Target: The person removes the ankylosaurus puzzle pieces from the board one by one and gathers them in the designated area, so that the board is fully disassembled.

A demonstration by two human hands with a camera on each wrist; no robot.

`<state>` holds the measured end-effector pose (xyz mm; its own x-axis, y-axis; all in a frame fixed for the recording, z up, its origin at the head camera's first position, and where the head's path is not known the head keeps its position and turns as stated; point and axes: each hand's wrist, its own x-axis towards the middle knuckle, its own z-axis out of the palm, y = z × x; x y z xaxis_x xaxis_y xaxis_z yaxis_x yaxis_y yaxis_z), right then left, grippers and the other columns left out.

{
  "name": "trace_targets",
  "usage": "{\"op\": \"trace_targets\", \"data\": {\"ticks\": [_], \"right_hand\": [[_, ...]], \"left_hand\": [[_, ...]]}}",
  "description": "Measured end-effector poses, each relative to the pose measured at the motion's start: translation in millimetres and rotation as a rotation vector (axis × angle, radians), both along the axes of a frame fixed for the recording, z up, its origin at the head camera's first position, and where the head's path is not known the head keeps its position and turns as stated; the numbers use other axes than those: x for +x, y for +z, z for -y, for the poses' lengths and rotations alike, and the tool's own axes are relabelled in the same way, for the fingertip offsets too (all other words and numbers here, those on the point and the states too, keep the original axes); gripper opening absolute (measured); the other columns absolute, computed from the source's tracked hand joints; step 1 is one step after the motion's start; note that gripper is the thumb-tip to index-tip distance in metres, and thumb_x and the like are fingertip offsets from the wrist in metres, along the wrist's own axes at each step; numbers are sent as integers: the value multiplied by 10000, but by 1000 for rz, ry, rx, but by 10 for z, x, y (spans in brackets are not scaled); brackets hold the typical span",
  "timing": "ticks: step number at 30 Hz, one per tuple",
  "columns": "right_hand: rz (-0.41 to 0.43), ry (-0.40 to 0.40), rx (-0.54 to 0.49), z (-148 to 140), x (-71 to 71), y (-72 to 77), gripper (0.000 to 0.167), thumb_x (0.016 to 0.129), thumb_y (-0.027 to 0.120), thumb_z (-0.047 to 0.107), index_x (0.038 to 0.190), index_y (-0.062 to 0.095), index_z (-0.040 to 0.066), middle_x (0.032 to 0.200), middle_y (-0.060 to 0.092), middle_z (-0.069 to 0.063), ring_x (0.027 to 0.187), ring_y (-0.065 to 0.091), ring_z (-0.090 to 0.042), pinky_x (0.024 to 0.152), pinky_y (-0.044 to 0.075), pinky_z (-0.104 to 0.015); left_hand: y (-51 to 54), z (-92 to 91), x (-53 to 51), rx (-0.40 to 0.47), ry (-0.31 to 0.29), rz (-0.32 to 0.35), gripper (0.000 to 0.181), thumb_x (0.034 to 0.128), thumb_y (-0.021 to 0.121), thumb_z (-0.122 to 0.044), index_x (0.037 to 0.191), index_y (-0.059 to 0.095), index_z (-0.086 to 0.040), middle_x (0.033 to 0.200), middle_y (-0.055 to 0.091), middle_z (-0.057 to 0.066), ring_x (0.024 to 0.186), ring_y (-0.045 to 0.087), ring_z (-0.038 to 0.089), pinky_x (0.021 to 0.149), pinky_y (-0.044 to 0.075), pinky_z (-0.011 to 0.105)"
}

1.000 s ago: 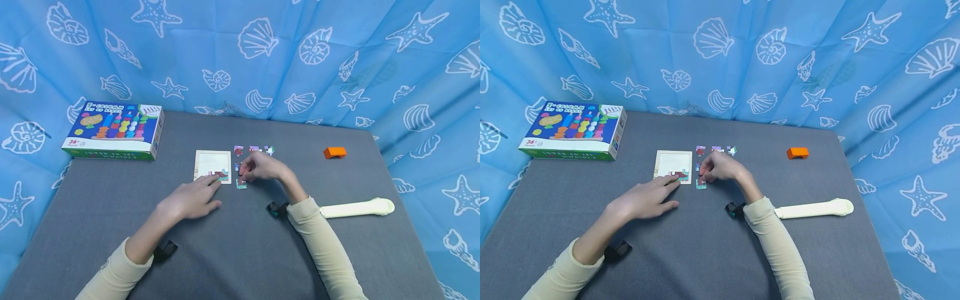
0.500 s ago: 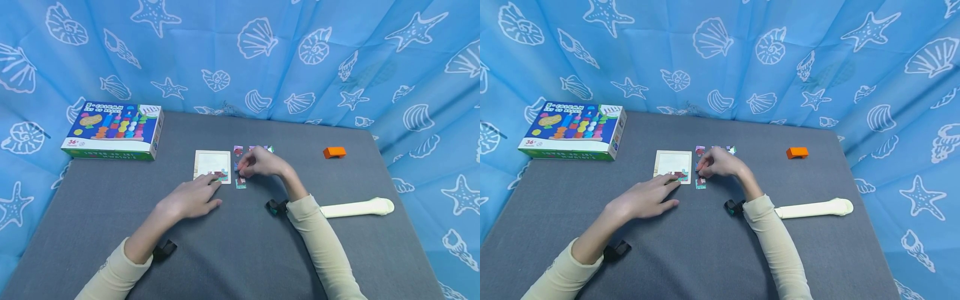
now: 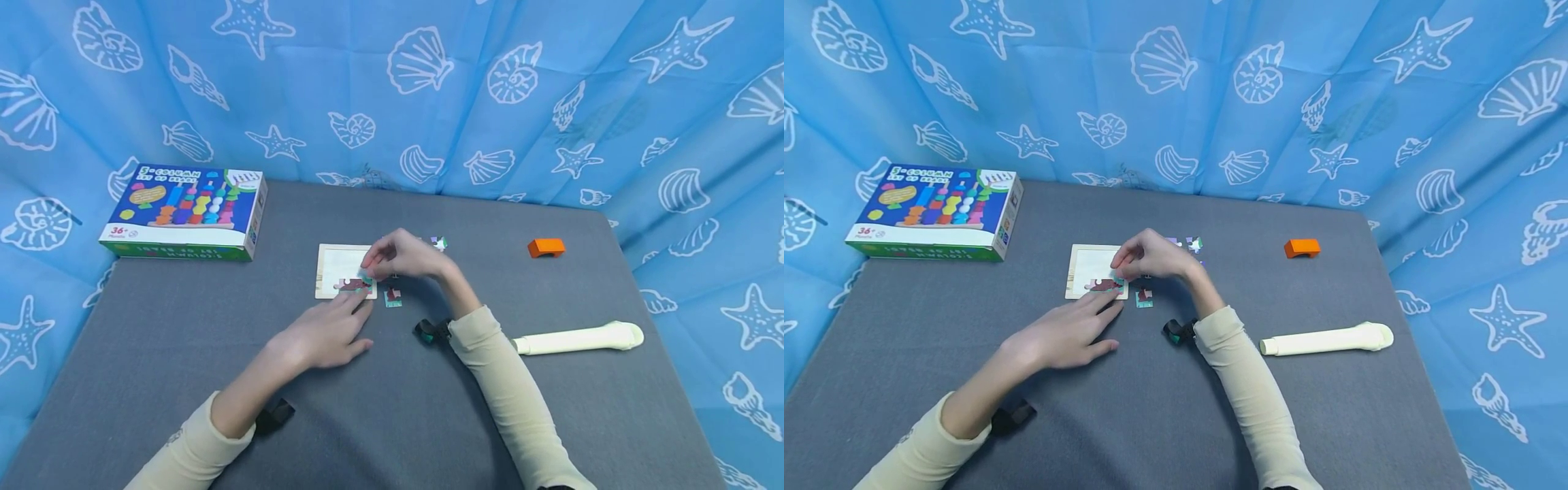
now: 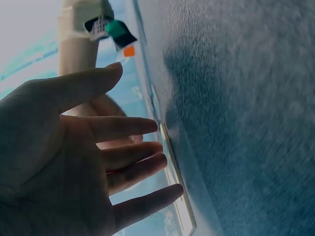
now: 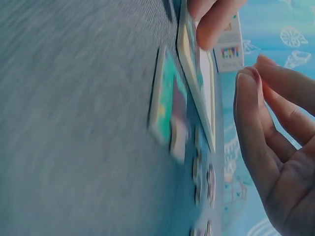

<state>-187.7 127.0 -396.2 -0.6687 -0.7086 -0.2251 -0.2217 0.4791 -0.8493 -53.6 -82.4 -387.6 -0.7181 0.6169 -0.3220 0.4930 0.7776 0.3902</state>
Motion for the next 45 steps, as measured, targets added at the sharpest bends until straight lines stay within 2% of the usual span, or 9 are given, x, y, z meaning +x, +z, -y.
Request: {"op": "trace_targets", "data": {"ticks": [7, 8, 14, 17, 30, 32, 37, 39, 45], "right_hand": [[15, 87, 30, 294, -59, 2, 168, 980, 759, 42, 1124, 804, -32, 964, 815, -139, 809, 709, -123, 760, 593, -229], [13, 99, 50, 335, -64, 3, 167, 980, 764, 51, 1121, 806, -28, 963, 817, -137, 810, 710, -121, 755, 588, -222], [0, 89, 215, 505, -71, -12, 86, 976, 797, 90, 1037, 827, 37, 875, 781, -49, 740, 642, -79, 675, 523, -194], [-3, 86, 246, 529, -66, -20, 56, 975, 797, 80, 999, 823, 37, 844, 766, -30, 710, 630, -74, 658, 523, -196], [35, 139, 83, 413, -32, -55, 104, 977, 760, 2, 1078, 778, -8, 916, 765, -76, 801, 687, -106, 746, 582, -226], [24, 125, 48, 373, -22, -51, 112, 981, 754, -2, 1090, 778, -8, 918, 768, -86, 810, 693, -108, 768, 592, -234], [-3, 50, -15, 215, 8, 2, 117, 988, 748, -5, 1100, 779, 8, 933, 774, -92, 844, 710, -119, 818, 614, -259], [5, 30, -18, 131, 24, 40, 129, 987, 744, -12, 1110, 775, 14, 951, 777, -94, 865, 721, -129, 833, 622, -268], [18, 6, 10, -165, 71, 126, 159, 987, 728, -25, 1138, 768, 7, 986, 780, -124, 886, 732, -155, 833, 636, -297]], "left_hand": [[-10, -29, 15, -24, -5, -2, 710, 1103, 625, -408, 1639, 432, 15, 1797, 284, 196, 1679, 276, 374, 1305, 393, 566], [-76, -20, 10, -13, -8, -19, 717, 1104, 615, -438, 1638, 439, 7, 1795, 290, 192, 1676, 281, 374, 1293, 407, 571], [-69, -30, 27, -5, 1, -22, 713, 1100, 625, -436, 1626, 456, 14, 1790, 306, 189, 1674, 288, 367, 1258, 450, 574], [-9, -39, 36, -22, 8, -7, 694, 1102, 632, -400, 1627, 452, 19, 1795, 298, 181, 1678, 286, 355, 1243, 472, 566], [-10, -30, 28, -15, 14, 24, 699, 1100, 636, -400, 1630, 448, 16, 1805, 273, 177, 1689, 258, 349, 1256, 450, 593], [-73, -20, 25, -7, 6, 3, 708, 1101, 621, -437, 1629, 457, 6, 1804, 277, 173, 1686, 263, 346, 1235, 470, 597], [-68, -22, 37, -6, 4, -23, 701, 1096, 630, -436, 1613, 478, 12, 1798, 294, 169, 1667, 302, 351, 1215, 492, 583], [-13, -33, 44, -17, 13, -11, 689, 1097, 640, -404, 1613, 475, 21, 1799, 293, 169, 1664, 312, 352, 1236, 477, 570], [-34, -34, 40, -32, 22, -13, 684, 1101, 633, -414, 1622, 472, -1, 1797, 303, 159, 1659, 331, 335, 1246, 472, 553]]}}
